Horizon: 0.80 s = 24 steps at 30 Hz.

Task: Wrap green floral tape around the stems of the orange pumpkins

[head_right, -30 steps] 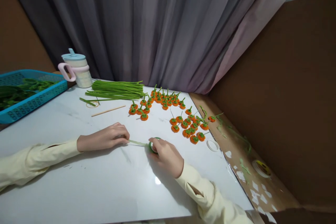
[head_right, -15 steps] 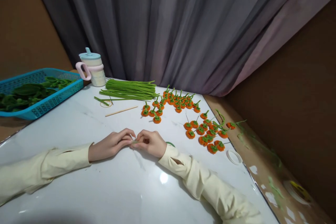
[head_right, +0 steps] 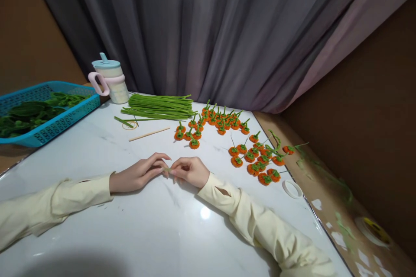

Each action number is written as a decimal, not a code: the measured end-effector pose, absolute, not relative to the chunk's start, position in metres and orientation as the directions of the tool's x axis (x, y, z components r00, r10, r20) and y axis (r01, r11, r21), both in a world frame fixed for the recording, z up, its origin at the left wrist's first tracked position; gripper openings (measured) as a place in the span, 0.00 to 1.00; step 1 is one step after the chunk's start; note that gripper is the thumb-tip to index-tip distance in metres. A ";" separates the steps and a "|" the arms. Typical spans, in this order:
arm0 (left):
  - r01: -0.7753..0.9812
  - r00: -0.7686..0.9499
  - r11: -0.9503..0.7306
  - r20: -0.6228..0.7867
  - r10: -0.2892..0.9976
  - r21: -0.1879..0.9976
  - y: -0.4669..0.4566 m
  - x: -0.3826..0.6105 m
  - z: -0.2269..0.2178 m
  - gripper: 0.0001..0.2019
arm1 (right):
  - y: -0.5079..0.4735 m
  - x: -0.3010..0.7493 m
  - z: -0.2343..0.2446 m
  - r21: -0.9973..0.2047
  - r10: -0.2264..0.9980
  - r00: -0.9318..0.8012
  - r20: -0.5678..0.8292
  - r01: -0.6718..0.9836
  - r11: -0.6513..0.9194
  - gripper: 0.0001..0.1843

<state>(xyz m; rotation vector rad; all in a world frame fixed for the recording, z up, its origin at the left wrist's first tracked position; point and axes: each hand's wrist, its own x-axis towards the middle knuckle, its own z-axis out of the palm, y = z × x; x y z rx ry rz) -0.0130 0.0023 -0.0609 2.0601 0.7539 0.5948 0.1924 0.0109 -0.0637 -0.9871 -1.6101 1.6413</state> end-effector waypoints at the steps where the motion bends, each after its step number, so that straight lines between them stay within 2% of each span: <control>1: 0.305 0.704 -0.476 0.141 0.696 0.825 0.004 -0.013 -0.061 0.14 | 0.012 0.193 -0.064 -0.995 0.851 -0.517 -0.093 0.067 -0.068 0.19; 4: 0.350 0.657 -0.532 0.203 0.726 0.771 0.018 -0.014 -0.061 0.14 | 0.013 0.194 -0.065 -0.993 0.860 -0.496 -0.119 0.066 -0.099 0.20; 8: 0.521 0.448 -0.543 0.330 0.831 0.659 0.053 -0.008 -0.065 0.13 | 0.014 0.193 -0.064 -0.991 0.873 -0.470 -0.130 0.040 -0.126 0.19; 13: 0.541 0.451 -0.577 0.368 0.813 0.612 0.095 0.010 -0.074 0.20 | 0.013 0.192 -0.062 -0.986 0.880 -0.451 -0.152 0.008 -0.166 0.18; 19: 0.525 0.466 -0.585 0.366 0.805 0.618 0.102 0.019 -0.074 0.12 | 0.013 0.192 -0.061 -0.982 0.875 -0.465 -0.132 -0.061 -0.180 0.16; 24: 0.455 0.486 -0.540 0.310 0.817 0.708 0.060 0.009 -0.062 0.12 | 0.014 0.193 -0.062 -0.970 0.876 -0.464 -0.133 -0.121 -0.211 0.17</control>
